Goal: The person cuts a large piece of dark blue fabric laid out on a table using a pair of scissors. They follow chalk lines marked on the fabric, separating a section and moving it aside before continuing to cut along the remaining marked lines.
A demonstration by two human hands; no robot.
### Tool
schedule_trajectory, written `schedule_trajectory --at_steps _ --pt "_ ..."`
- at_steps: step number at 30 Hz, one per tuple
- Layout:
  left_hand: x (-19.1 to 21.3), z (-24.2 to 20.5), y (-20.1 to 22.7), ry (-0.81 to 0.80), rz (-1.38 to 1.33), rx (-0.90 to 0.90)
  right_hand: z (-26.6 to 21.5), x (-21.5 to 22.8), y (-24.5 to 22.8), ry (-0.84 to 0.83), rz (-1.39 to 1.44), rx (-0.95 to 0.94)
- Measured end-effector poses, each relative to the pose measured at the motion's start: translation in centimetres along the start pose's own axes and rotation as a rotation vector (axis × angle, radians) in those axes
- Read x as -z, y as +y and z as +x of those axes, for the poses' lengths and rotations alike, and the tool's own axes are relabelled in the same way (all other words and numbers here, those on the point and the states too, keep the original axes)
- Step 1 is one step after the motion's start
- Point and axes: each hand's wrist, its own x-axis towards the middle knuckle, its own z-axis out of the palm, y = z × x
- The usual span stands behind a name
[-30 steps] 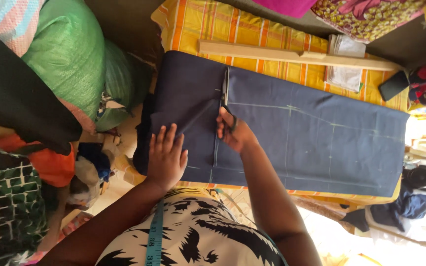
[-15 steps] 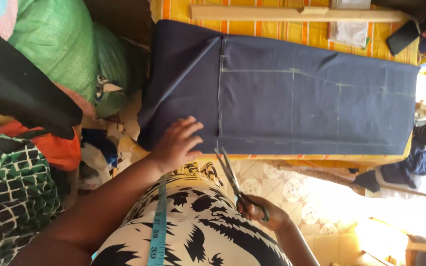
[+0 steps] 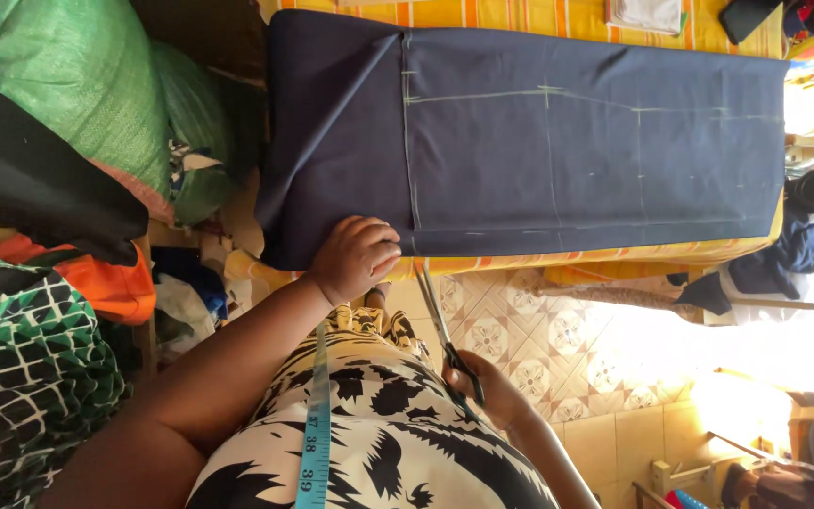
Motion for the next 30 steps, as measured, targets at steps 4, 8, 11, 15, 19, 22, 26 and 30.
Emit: schedule_trajectory --at_steps 4,8,11,15,19,22,26,30 --pt "-0.3 -0.6 -0.2 -0.013 -0.021 -0.051 1.0 -1.8 -2.4 0.123 -0.002 -0.067" --pt "-2.4 -2.2 -1.2 0.0 -0.026 -0.027 3.9 -3.0 -4.8 0.198 0.226 0.055" --pt "-2.2 -1.9 -1.3 -0.022 -0.021 -0.024 5.1 -4.0 -5.4 0.227 0.487 0.043" --pt "-2.4 -2.2 -1.0 -0.004 0.0 -0.006 6.0 -4.2 -3.4 0.236 0.534 0.038" --pt "-2.8 -2.3 -1.2 -0.013 -0.012 -0.009 6.2 -4.3 -2.0 0.249 0.617 -0.003" --pt "-1.8 -1.7 -0.7 -0.021 -0.014 -0.022 6.3 -4.0 -1.3 0.287 0.507 -0.015" --pt "-1.6 -1.8 -0.9 -0.01 -0.004 -0.03 6.0 -3.2 -5.8 0.276 0.299 -0.038" --pt "-1.7 -1.7 -0.8 -0.021 -0.019 -0.028 6.8 -3.1 -5.0 0.238 0.202 -0.061"
